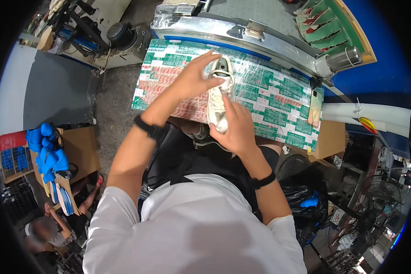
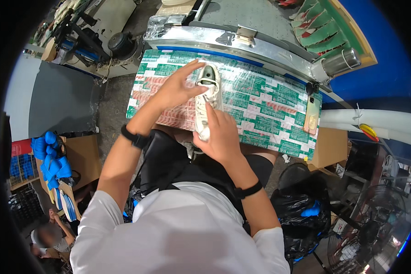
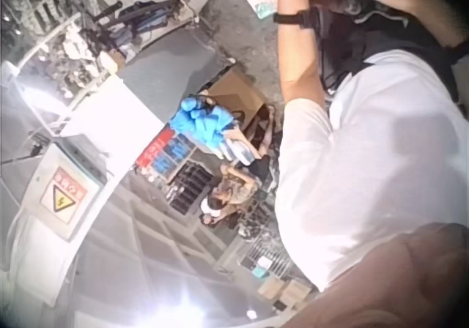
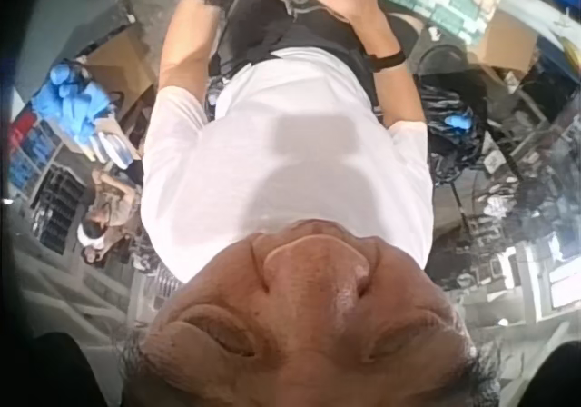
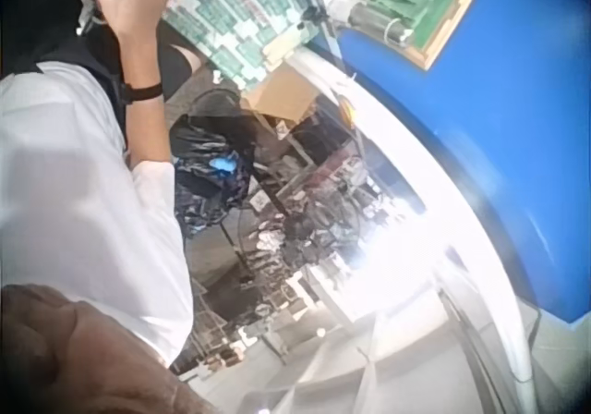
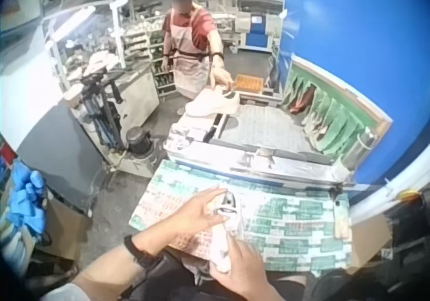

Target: The person is manually processing or inspecting shoes at a specialized workstation.

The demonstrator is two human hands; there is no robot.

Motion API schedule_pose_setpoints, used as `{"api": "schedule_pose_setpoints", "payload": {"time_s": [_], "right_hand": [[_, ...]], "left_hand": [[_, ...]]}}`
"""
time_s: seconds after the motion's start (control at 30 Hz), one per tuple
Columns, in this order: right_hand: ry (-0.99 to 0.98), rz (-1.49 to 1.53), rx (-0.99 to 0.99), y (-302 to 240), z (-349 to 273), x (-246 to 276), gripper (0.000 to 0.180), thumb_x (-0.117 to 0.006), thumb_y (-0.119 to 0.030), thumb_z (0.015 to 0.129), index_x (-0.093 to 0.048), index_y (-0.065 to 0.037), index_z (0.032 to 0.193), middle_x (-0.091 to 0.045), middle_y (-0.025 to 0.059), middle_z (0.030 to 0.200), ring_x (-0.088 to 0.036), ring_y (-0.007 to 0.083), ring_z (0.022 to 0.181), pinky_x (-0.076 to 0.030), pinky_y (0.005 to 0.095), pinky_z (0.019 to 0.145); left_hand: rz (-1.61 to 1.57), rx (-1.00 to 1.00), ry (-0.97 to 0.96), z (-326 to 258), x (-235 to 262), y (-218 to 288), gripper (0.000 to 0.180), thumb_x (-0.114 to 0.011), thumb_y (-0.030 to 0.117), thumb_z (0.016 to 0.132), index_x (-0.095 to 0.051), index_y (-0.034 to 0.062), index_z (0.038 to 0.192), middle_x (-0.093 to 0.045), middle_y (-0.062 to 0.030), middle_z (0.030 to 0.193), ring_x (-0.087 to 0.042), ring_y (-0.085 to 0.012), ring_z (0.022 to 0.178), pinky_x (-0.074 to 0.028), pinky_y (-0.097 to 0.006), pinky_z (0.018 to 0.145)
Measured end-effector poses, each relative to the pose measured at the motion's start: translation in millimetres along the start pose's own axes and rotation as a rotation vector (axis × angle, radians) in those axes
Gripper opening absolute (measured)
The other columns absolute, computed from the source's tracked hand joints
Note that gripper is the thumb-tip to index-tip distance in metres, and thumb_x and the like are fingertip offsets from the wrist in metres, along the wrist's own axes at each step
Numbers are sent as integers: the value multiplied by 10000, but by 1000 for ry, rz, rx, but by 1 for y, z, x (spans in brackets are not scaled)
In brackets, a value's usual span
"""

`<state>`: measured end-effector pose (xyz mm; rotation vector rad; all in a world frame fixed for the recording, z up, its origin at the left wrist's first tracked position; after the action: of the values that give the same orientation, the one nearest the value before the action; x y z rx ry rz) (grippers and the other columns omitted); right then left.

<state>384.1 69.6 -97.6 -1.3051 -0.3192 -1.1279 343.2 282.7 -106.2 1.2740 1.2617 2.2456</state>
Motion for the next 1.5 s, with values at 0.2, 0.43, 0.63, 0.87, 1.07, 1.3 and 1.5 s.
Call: {"api": "schedule_pose_setpoints", "payload": {"time_s": [0.2,0.43,0.63,0.87,1.07,1.3,1.5], "right_hand": [[-131,-278,148,-12,15,-11,951,-906,-301,781,-548,108,1562,-648,194,1227,-631,377,1052,-506,509,981],[-152,358,-181,-15,32,-17,707,-858,-270,878,-640,108,1434,-705,210,1096,-700,384,989,-565,476,909],[-279,440,-132,-44,12,-17,699,-839,-190,885,-630,54,1507,-740,211,1229,-730,349,1129,-564,418,1024],[59,-11,-82,8,13,17,814,-877,-256,821,-597,100,1497,-666,199,1115,-666,393,1013,-549,490,903],[81,-84,1,12,5,14,844,-897,-296,806,-598,99,1490,-647,194,1106,-646,392,991,-534,502,881],[-67,-215,13,8,5,37,797,-897,-299,805,-626,101,1439,-661,205,1094,-663,401,1014,-541,508,890],[-259,-75,-138,-22,-36,87,748,-879,-285,821,-638,107,1410,-686,237,1105,-683,443,1024,-555,526,910]], "left_hand": [[-45,-50,-335,32,-24,-18,782,-975,386,866,-683,89,1527,-664,-229,1558,-617,-403,1456,-494,-470,1220],[23,71,-370,40,-29,-9,762,-999,340,841,-699,123,1507,-741,-176,1447,-695,-353,1332,-540,-443,1135],[7,130,-404,35,-20,-18,862,-1001,439,808,-681,119,1542,-708,-186,1528,-694,-375,1371,-546,-446,1164],[-22,229,-413,32,-23,-2,938,-1005,455,830,-610,96,1601,-671,-189,1564,-634,-403,1441,-556,-495,1169],[21,85,-232,27,-35,-8,854,-965,424,841,-639,52,1537,-710,-191,1471,-705,-372,1336,-578,-449,1125],[-51,194,-259,23,-34,-9,780,-930,350,895,-624,93,1566,-684,-157,1527,-684,-345,1385,-598,-435,1086],[-84,199,-255,24,-33,-14,774,-944,334,895,-630,100,1564,-688,-136,1525,-683,-342,1377,-597,-439,1081]]}}
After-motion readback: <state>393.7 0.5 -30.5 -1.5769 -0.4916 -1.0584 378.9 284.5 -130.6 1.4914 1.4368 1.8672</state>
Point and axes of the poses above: each hand's wrist, its own z-axis towards the middle knuckle, its own x-axis out of the back of the hand, y = z × x, the point moved 7 cm from there along z, towards the middle knuckle
